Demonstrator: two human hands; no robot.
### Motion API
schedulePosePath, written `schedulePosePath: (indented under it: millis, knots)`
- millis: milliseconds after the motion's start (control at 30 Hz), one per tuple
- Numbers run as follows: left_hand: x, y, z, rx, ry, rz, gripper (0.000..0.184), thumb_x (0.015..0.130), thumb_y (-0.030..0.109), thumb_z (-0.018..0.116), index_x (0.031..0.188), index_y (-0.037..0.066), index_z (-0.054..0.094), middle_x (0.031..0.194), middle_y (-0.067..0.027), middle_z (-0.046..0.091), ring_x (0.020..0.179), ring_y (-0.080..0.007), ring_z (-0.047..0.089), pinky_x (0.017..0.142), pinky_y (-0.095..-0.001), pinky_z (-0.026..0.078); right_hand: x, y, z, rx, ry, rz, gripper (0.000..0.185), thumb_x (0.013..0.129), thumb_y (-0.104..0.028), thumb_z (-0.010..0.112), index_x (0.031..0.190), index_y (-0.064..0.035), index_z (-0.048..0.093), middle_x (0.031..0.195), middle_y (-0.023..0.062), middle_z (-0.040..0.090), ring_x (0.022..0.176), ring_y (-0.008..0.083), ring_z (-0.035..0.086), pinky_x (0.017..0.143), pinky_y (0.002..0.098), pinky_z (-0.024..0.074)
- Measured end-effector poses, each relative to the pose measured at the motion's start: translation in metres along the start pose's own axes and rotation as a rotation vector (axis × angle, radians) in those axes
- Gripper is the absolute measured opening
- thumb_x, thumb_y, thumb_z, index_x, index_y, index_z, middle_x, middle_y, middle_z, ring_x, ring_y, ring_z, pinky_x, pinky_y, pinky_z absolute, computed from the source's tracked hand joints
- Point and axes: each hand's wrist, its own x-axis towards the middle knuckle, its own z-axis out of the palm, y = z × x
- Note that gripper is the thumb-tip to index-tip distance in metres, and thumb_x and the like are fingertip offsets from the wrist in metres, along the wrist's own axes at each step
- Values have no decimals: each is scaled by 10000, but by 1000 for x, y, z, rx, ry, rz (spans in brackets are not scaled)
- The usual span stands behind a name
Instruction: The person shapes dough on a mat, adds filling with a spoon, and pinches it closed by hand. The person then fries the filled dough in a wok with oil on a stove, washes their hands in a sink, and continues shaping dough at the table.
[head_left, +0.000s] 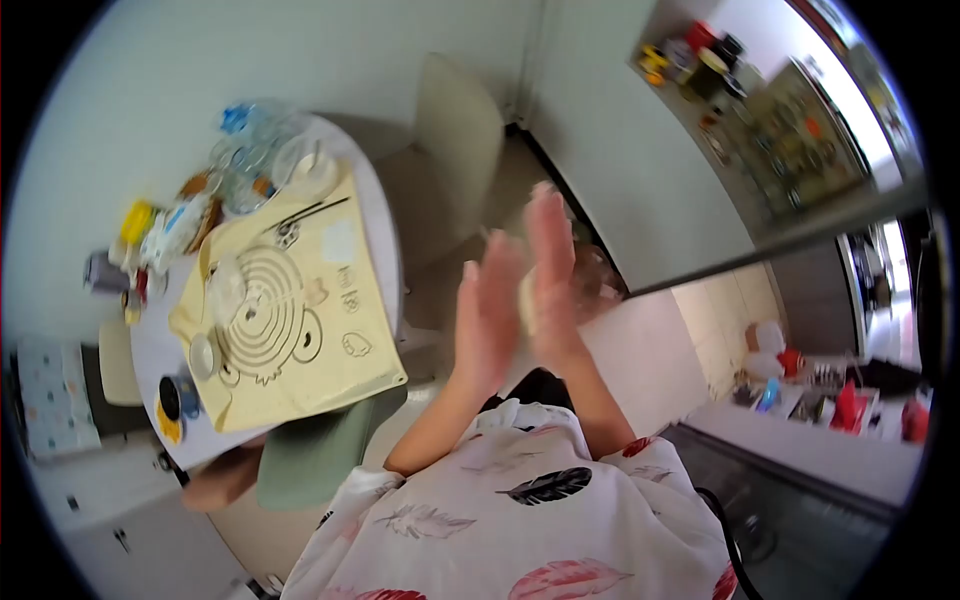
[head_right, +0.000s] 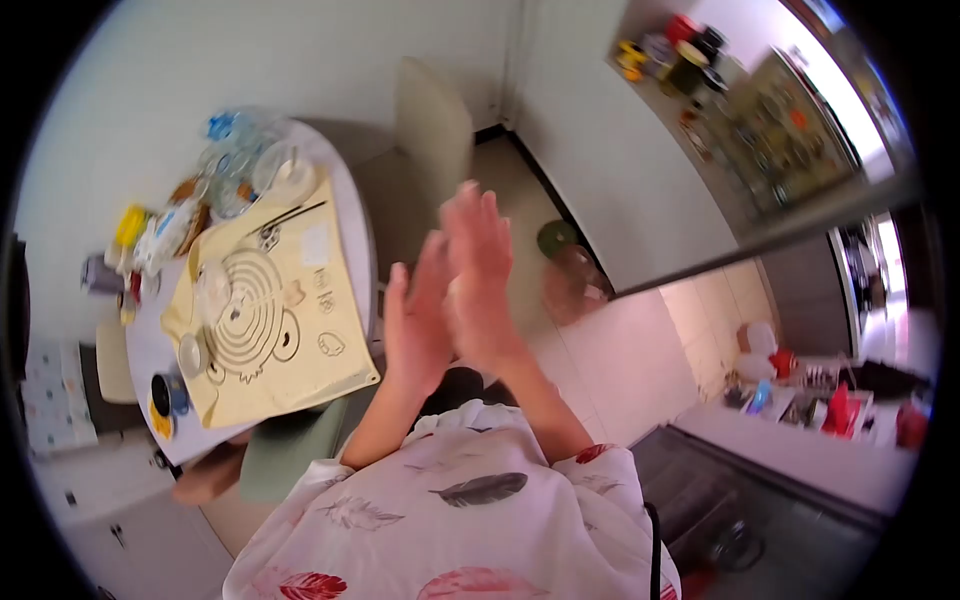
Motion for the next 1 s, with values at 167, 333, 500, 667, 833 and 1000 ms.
schedulePosePath:
  millis: [167, 333, 500, 667, 833, 1000]
  knots:
    - [-6, -81, 57, -225, -216, -431, 483, 936, 364, 296, 1345, 109, 310, 1387, -57, 326, 1229, -230, 377, 998, -379, 331, -66, 8, -74, -535, 76, 134, 562, 886, -310, 355, 1382, -75, 235, 1440, 156, 179, 1335, 366, 117, 1068, 480, 67]
    - [-16, -177, 89, -483, -429, -819, 555, 916, 442, 270, 1397, 167, 234, 1423, -35, 276, 1290, -180, 288, 1039, -385, 240, -128, -1, -202, 932, 604, 198, 635, 913, -492, 263, 1389, -76, 214, 1414, 130, 271, 1308, 280, 248, 1073, 418, 141]
    - [-77, -241, 168, -163, -608, -675, 599, 908, 449, 278, 1402, 116, 210, 1450, -78, 208, 1326, -231, 218, 1074, -414, 159, -215, 13, -262, -107, 919, 281, 682, 907, -494, 294, 1407, -60, 132, 1451, 96, 189, 1337, 217, 167, 1082, 357, 100]
    - [-136, -325, 230, 1174, -811, 650, 622, 889, 453, 289, 1392, 92, 229, 1446, -139, 191, 1345, -287, 143, 1073, -448, 85, -270, 12, -313, 1034, 890, 137, 694, 885, -510, 329, 1414, -114, 114, 1465, 126, 115, 1341, 276, 155, 1087, 434, 101]
    - [-136, -345, 279, 740, -770, 544, 614, 879, 398, 311, 1384, 61, 218, 1448, -118, 196, 1350, -258, 131, 1079, -439, 47, -310, 4, -394, 1544, 972, -134, 662, 901, -489, 315, 1415, -133, 99, 1468, 116, 110, 1349, 266, 128, 1090, 426, 118]
    - [-115, -389, 321, 283, -687, -357, 582, 887, 350, 302, 1384, 60, 214, 1429, -92, 249, 1328, -213, 195, 1079, -398, 114, -327, 5, -467, 778, 1004, 42, 690, 888, -540, 293, 1421, -156, 81, 1441, 163, 186, 1344, 286, 148, 1086, 422, 76]
